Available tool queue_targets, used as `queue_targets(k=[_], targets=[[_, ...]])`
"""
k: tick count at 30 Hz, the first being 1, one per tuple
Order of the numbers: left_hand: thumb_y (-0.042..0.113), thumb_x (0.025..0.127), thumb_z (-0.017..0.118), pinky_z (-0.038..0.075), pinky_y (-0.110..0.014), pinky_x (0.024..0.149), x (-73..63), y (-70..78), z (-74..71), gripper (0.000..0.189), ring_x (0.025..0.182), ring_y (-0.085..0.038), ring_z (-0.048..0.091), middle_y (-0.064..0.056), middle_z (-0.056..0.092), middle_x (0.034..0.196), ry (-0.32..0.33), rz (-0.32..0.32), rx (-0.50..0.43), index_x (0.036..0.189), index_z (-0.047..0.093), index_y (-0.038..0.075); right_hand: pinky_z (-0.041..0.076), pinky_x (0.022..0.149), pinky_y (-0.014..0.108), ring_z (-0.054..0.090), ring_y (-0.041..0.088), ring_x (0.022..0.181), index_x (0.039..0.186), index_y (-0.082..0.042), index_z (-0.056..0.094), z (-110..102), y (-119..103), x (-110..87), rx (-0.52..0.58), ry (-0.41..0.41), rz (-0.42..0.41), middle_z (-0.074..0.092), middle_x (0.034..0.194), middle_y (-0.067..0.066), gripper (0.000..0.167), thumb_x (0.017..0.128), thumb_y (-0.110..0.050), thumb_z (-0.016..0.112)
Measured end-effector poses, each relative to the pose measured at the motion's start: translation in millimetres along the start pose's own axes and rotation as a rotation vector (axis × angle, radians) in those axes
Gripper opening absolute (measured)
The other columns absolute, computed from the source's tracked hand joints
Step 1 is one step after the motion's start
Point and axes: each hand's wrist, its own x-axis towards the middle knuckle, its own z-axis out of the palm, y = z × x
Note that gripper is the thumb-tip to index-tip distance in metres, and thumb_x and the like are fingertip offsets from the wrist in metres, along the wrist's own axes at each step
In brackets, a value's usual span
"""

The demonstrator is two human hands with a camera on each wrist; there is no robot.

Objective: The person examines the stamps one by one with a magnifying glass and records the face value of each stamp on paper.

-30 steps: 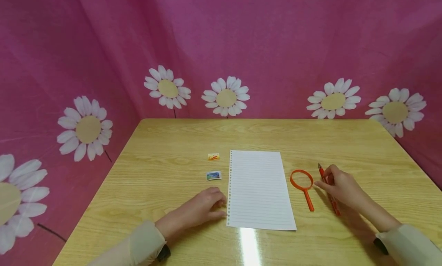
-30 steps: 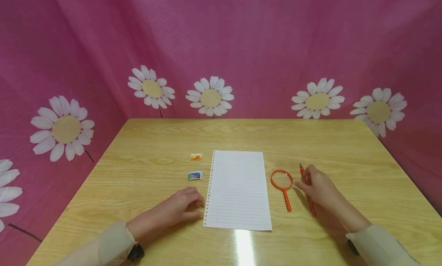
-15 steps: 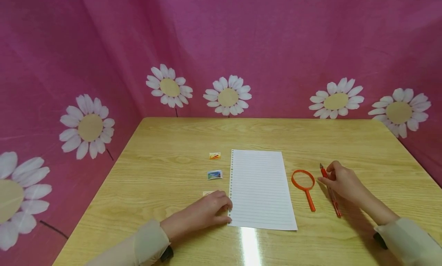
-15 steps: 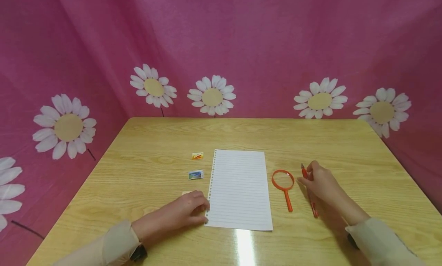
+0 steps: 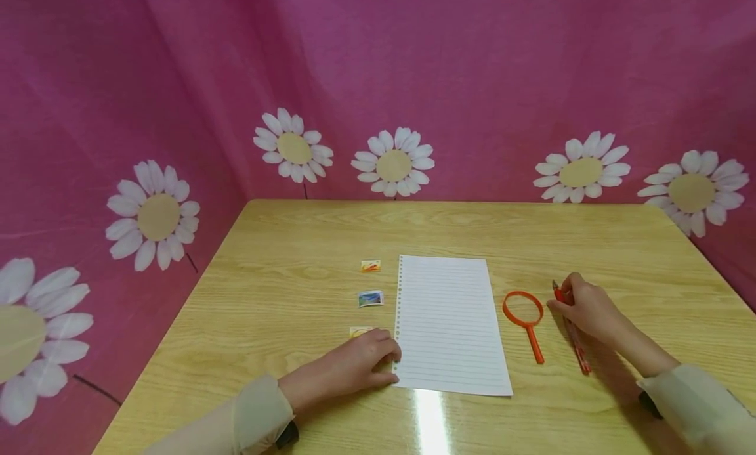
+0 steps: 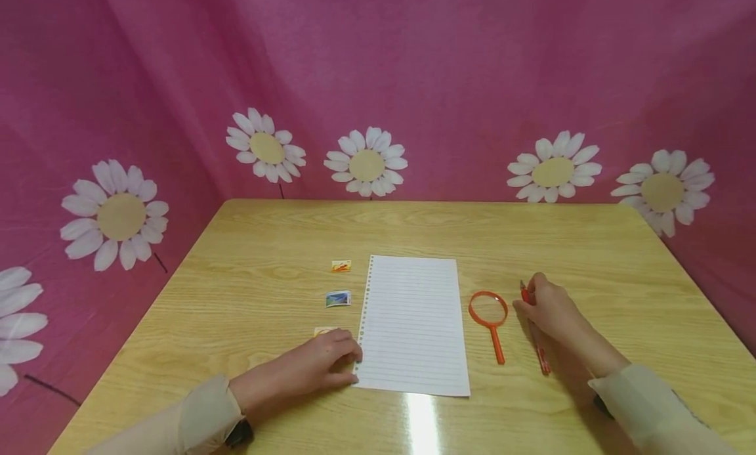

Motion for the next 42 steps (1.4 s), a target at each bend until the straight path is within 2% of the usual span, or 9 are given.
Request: queue_targets(k=[10, 13, 17, 21, 26, 31, 35, 39, 42], targets=[[0.025, 0.089, 0.072, 0.045, -0.015, 0.079, 1.3, 0.2, 0.6, 0.021, 0.085, -0.004, 0.046, 0.001, 0.058, 0.098, 0.000, -0.007, 0.000, 0.100, 0.063, 0.010, 0.041, 0.052, 0.031, 0.053, 0.020, 0.057, 0.096, 0.010, 0.041, 0, 0, 1.2, -0.013, -0.009, -0.003, 0.059, 0.071, 0.020, 0.026, 0.090, -0.003, 0.063], [0.025, 0.089, 0.072, 0.045, -0.015, 0.078, 1.3, 0.2, 0.8, 0.020, 0.085, -0.003, 0.045, 0.002, 0.058, 0.098, -0.002, -0.012, 0.001, 0.100, 0.063, 0.010, 0.040, 0.049, 0.028, 0.052, 0.018, 0.054, 0.103, 0.011, 0.037, 0, 1, -0.1, 0.011, -0.001, -0.021, 0.059, 0.069, 0.018, 0.029, 0.090, 0.000, 0.061], [0.025, 0.089, 0.072, 0.044, -0.015, 0.077, 1.6, 0.2, 0.5, 0.020, 0.084, -0.003, 0.045, 0.002, 0.058, 0.098, 0.000, -0.015, 0.006, 0.100, 0.064, 0.010, 0.034, 0.045, 0.024, 0.044, 0.011, 0.049, 0.111, 0.007, 0.035, 0, 1, -1.7, 0.011, 0.032, -0.079, 0.055, 0.062, 0.009, 0.031, 0.092, 0.003, 0.059], [0.025, 0.090, 0.071, 0.043, -0.014, 0.076, 2.2, 0.3, 1.0, 0.021, 0.084, -0.003, 0.044, 0.002, 0.058, 0.099, -0.010, -0.026, 0.001, 0.101, 0.064, 0.010, 0.032, 0.045, 0.024, 0.039, 0.009, 0.047, 0.109, 0.001, 0.041, 1, 1, -1.6, -0.044, 0.044, -0.129, 0.050, 0.056, 0.003, 0.023, 0.093, 0.003, 0.057], [0.026, 0.090, 0.071, 0.044, -0.015, 0.078, 1.9, 0.2, 1.2, 0.021, 0.085, -0.004, 0.045, 0.001, 0.058, 0.100, -0.012, -0.022, -0.005, 0.101, 0.064, 0.009, 0.038, 0.052, 0.030, 0.046, 0.013, 0.055, 0.097, 0.000, 0.054, 2, 3, -0.6, -0.081, 0.056, -0.169, 0.056, 0.064, 0.006, 0.009, 0.091, 0.005, 0.059], [0.026, 0.090, 0.071, 0.045, -0.015, 0.080, 1.0, 0.7, 1.2, 0.022, 0.086, -0.004, 0.045, 0.001, 0.057, 0.101, -0.018, -0.023, -0.009, 0.101, 0.063, 0.009, 0.041, 0.053, 0.028, 0.047, 0.008, 0.056, 0.089, -0.001, 0.060, 2, 5, -3.7, -0.087, 0.105, -0.203, 0.059, 0.069, 0.006, 0.007, 0.089, 0.006, 0.062], [0.026, 0.090, 0.070, 0.044, -0.015, 0.080, 1.3, 1.5, 1.2, 0.022, 0.086, -0.004, 0.045, 0.001, 0.057, 0.100, -0.024, -0.029, -0.007, 0.101, 0.063, 0.009, 0.045, 0.055, 0.031, 0.050, 0.007, 0.057, 0.086, -0.003, 0.061, 2, 9, -7.9, -0.092, 0.142, -0.222, 0.061, 0.071, 0.005, 0.013, 0.089, 0.010, 0.058], [0.026, 0.090, 0.071, 0.044, -0.015, 0.079, 1.6, 1.4, 1.3, 0.021, 0.086, -0.004, 0.044, 0.002, 0.057, 0.099, -0.019, -0.025, -0.001, 0.101, 0.063, 0.009, 0.048, 0.055, 0.035, 0.057, 0.017, 0.062, 0.083, -0.004, 0.061, 2, 15, -12.2, -0.133, 0.226, -0.296, 0.062, 0.071, 0.004, 0.019, 0.080, 0.014, 0.065], [0.026, 0.090, 0.071, 0.044, -0.015, 0.078, 1.6, 1.2, 1.5, 0.021, 0.085, -0.004, 0.044, 0.002, 0.057, 0.099, -0.012, -0.023, 0.002, 0.100, 0.063, 0.009, 0.045, 0.053, 0.031, 0.054, 0.014, 0.062, 0.083, -0.006, 0.062, 2, 19, -15.9, -0.163, 0.288, -0.345, 0.059, 0.069, 0.001, 0.025, 0.072, 0.014, 0.073]])
